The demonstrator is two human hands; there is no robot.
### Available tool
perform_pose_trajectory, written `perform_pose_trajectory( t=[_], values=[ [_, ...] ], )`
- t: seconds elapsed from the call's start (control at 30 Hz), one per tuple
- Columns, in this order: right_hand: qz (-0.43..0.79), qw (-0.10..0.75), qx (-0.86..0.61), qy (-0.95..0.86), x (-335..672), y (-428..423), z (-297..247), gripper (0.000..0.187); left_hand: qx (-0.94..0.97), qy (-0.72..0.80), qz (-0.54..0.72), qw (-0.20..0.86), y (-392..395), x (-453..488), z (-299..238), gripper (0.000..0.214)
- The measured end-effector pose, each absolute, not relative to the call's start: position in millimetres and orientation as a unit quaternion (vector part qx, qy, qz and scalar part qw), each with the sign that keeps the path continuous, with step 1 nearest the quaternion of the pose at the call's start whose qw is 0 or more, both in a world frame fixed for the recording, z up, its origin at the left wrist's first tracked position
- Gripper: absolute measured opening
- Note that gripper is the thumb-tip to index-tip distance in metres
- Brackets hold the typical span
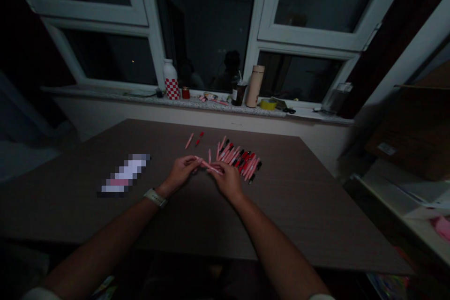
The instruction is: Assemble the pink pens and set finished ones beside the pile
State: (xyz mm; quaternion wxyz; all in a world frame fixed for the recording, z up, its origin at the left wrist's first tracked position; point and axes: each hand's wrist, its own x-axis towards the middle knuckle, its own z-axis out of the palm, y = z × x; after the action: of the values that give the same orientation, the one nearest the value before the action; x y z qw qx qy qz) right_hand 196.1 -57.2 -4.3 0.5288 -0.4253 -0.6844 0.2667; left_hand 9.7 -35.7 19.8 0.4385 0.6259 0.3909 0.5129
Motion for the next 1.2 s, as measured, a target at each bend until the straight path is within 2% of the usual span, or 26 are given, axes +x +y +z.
perform_pose_trajectory(
  t=[0.3, 0.73, 0.97, 1.2],
  values=[
    [0.161, 0.49, -0.446, -0.731, 199, -56, 5, 0.02, 0.567, 0.405, 0.581, 0.42, -18, 4, 6, 0.035],
    [0.147, 0.481, -0.473, -0.724, 205, -51, 1, 0.021, 0.509, 0.411, 0.636, 0.408, -14, -6, 11, 0.032],
    [0.148, 0.466, -0.498, -0.716, 209, -49, 1, 0.023, 0.552, 0.472, 0.601, 0.333, -13, -8, 13, 0.032],
    [0.141, 0.337, -0.593, -0.718, 214, -44, -4, 0.021, 0.662, 0.565, 0.448, 0.206, -6, -17, 0, 0.027]
  ],
)
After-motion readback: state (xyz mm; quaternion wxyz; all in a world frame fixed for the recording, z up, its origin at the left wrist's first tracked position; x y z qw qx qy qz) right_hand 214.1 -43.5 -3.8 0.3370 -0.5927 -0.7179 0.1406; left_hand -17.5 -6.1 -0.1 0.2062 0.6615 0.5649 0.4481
